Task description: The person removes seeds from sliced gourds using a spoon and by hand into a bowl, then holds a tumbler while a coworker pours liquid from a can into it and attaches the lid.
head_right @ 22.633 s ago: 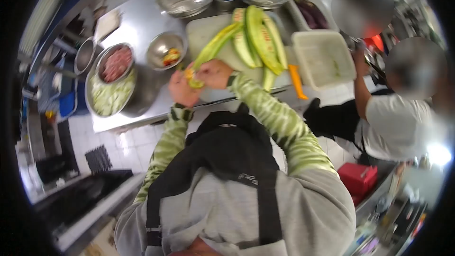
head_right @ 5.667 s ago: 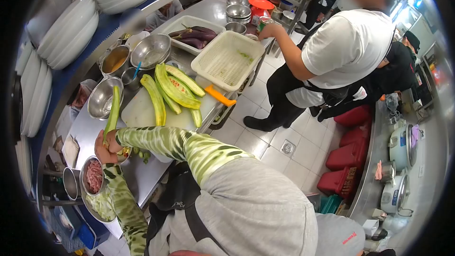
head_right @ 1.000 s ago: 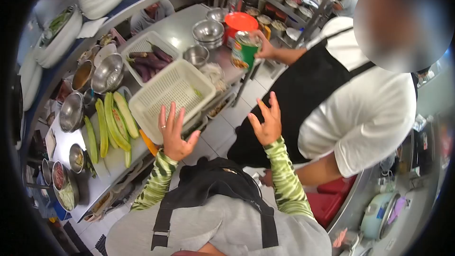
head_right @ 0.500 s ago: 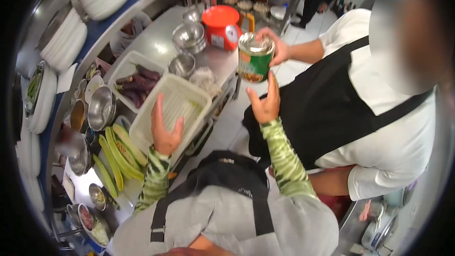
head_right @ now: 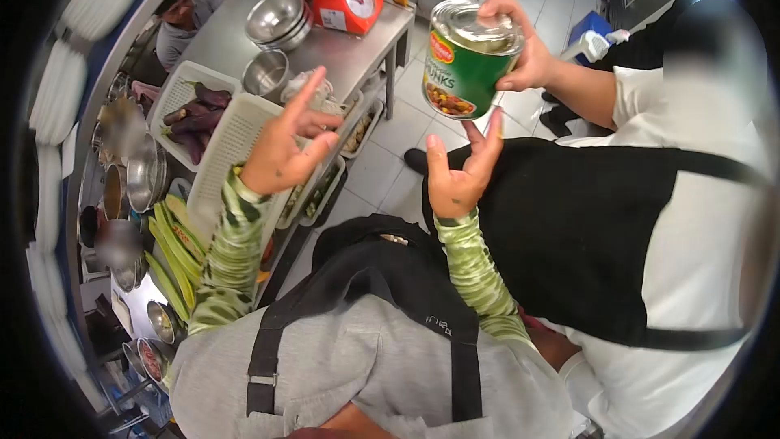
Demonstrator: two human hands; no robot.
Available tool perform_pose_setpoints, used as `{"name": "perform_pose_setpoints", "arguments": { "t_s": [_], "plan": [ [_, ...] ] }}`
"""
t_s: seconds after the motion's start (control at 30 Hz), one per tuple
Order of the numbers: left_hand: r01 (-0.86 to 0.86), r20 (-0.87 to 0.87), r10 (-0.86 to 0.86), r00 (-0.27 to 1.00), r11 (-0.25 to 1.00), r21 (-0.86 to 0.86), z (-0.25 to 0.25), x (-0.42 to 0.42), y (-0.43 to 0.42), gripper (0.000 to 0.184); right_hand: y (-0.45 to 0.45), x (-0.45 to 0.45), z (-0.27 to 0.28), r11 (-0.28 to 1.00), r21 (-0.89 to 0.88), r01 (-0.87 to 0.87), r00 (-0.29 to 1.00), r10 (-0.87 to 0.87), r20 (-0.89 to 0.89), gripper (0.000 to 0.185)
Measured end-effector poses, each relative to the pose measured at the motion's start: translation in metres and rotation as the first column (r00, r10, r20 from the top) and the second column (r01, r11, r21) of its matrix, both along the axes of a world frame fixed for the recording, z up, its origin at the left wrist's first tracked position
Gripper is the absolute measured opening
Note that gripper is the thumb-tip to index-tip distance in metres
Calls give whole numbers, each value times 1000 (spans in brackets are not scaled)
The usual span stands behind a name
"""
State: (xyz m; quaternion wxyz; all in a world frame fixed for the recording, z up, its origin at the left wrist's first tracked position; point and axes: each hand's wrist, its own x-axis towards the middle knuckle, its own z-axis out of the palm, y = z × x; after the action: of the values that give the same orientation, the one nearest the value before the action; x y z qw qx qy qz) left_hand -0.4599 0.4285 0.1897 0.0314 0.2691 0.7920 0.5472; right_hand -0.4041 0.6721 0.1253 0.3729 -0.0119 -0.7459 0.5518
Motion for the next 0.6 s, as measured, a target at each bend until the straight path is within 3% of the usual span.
{"name": "perform_pose_setpoints", "arguments": {
  "t_s": [0.1,0.17,0.27,0.37,0.5,0.57,0.6],
  "plan": [
    [8,29,-5,1000,996,-91,-6,-30,-7,75,18,0,-16,976,-176,129,991,-134,-17,92],
    [53,-65,-66,996,983,-175,-7,-59,-14,68,42,6,-40,958,-238,161,978,-124,166,92],
    [127,-124,-174,977,939,-321,3,-111,-9,55,65,11,-72,971,-76,225,903,-178,390,87],
    [101,-431,-237,871,943,-316,7,-181,41,48,79,3,-78,969,-46,241,811,-175,558,79],
    [309,-100,-306,947,951,12,-2,-296,170,46,124,-30,-116,958,-11,286,690,-198,697,68],
    [242,-155,-245,957,970,-38,-16,-347,240,46,148,-51,-133,929,-143,341,679,-139,721,62],
    [248,-87,-255,963,965,-83,-35,-374,273,48,158,-64,-137,913,-171,371,691,-148,708,57]
  ]
}}
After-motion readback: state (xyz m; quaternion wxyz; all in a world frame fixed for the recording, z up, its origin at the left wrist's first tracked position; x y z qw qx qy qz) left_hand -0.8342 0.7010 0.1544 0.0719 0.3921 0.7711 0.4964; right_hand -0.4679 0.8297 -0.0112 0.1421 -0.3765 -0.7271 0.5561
